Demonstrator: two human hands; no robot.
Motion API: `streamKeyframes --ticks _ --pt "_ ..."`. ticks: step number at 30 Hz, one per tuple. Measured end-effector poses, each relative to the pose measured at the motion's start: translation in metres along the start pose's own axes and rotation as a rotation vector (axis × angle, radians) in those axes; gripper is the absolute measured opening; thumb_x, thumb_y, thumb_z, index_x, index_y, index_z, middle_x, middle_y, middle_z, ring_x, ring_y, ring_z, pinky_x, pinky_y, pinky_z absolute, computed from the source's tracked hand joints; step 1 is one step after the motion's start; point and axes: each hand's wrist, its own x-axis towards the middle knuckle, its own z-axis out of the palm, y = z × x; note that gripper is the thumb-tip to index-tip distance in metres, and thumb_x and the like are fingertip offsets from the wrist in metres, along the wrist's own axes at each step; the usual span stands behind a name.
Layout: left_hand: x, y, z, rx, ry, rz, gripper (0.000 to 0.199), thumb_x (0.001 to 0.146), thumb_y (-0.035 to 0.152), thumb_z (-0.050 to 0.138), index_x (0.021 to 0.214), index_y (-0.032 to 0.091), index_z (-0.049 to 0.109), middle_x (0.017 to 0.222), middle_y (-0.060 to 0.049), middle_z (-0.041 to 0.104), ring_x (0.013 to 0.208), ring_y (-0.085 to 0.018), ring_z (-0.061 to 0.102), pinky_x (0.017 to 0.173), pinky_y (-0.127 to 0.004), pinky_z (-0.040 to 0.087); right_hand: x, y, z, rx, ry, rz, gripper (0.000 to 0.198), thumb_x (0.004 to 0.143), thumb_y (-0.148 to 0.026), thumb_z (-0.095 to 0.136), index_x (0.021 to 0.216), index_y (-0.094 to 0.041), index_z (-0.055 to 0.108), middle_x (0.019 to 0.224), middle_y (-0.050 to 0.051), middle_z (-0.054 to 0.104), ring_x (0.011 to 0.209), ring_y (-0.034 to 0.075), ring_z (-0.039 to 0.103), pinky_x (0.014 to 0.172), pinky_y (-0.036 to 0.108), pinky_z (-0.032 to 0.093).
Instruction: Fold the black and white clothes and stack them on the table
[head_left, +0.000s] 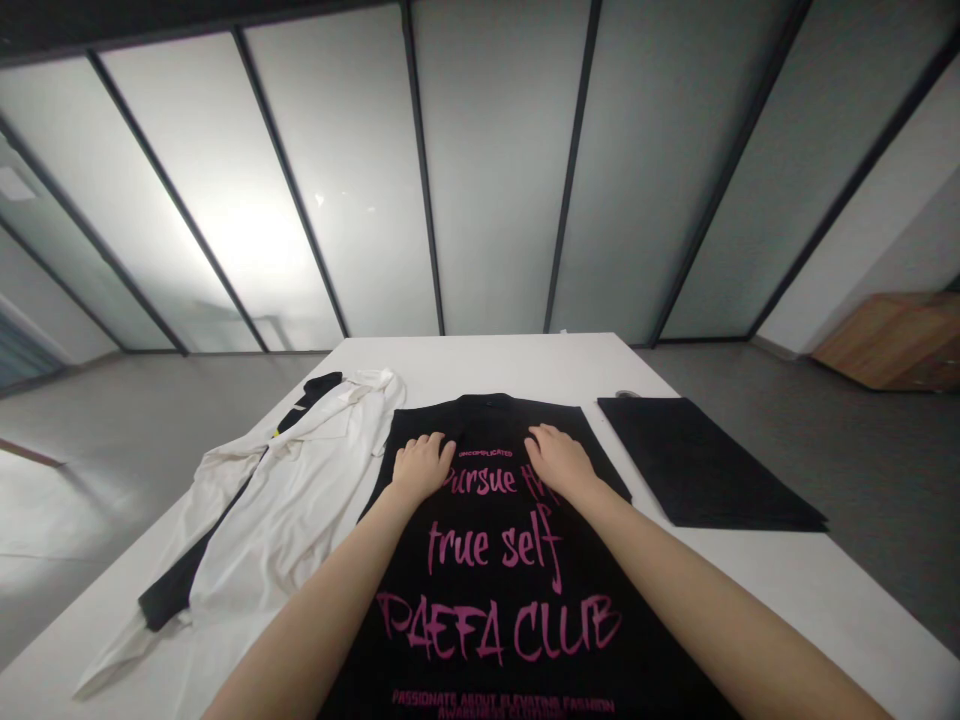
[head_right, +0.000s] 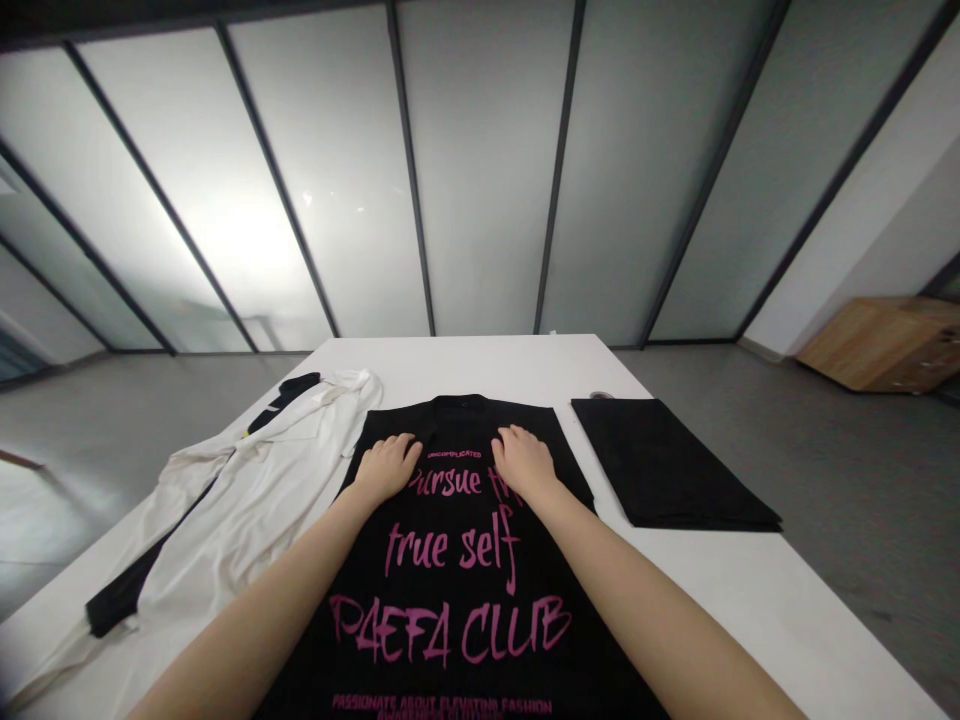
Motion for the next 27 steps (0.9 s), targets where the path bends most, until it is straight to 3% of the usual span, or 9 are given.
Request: streamKeyframes --ticks 3,8,13,17,23,27 --pt "0.032 -0.007 -0.001 -0.043 -0.012 0.035 0.051 0.110 0.041 0.025 0.138 0.022 0.063 0.132 -0.013 0.072 0.122 -0.028 0.067 0.103 -0.043 0.050 0.026 0.007 0.002 0.004 -0.019 -0.051 0.057 0.110 -0.038 0.024 0.158 -0.018 0.048 0.164 0.014 0.046 0.150 0.029 0.044 0.122 0.040 0.034" --pt "0.067 -0.028 0.012 -0.022 -0.045 0.027 0.046 0.108 0.037 0.032 0.137 0.023 0.066 0.151 -0.011 0.062 0.140 -0.029 0.055 0.114 -0.046 0.043 0.058 0.029 0.015 -0.013 -0.085 -0.012 0.057 0.108 -0.046 0.037 0.159 -0.025 0.047 0.169 0.012 0.038 0.154 0.037 0.037 0.123 0.056 0.029" --pt "0.087 -0.053 0.013 0.005 -0.021 -0.028 0.048 0.109 0.036 0.031 0.143 0.022 0.060 0.149 -0.013 0.063 0.140 -0.028 0.055 0.117 -0.044 0.040 0.080 0.059 0.004 0.022 -0.011 0.041 0.054 0.110 -0.032 0.023 0.151 -0.022 0.057 0.158 0.011 0.054 0.143 0.026 0.053 0.117 0.040 0.039" --pt "0.098 -0.075 0.006 0.026 -0.008 -0.152 0.048 0.106 0.028 0.033 0.146 0.014 0.056 0.141 -0.021 0.066 0.135 -0.033 0.059 0.112 -0.048 0.044 0.086 0.089 -0.008 0.008 0.048 0.192 0.054 0.102 -0.022 0.039 0.154 -0.016 0.054 0.150 0.020 0.059 0.137 0.035 0.055 0.114 0.051 0.041" --pt "0.113 -0.100 0.001 -0.014 -0.042 -0.269 0.029 0.098 0.032 0.058 0.115 0.014 0.074 0.126 -0.020 0.073 0.127 -0.037 0.063 0.106 -0.045 0.050 0.091 0.114 -0.022 0.045 0.007 0.333 0.039 0.090 -0.025 0.061 0.124 -0.016 0.077 0.134 0.024 0.068 0.129 0.041 0.062 0.105 0.054 0.050" --pt "0.125 -0.104 -0.002 -0.108 -0.029 -0.287 0.037 0.098 0.039 0.069 0.128 0.017 0.067 0.130 -0.012 0.067 0.115 -0.028 0.067 0.097 -0.046 0.057 0.102 0.117 -0.026 0.165 -0.037 0.394 0.022 0.085 -0.023 0.069 0.102 -0.014 0.079 0.113 0.023 0.076 0.113 0.038 0.071 0.095 0.050 0.057"
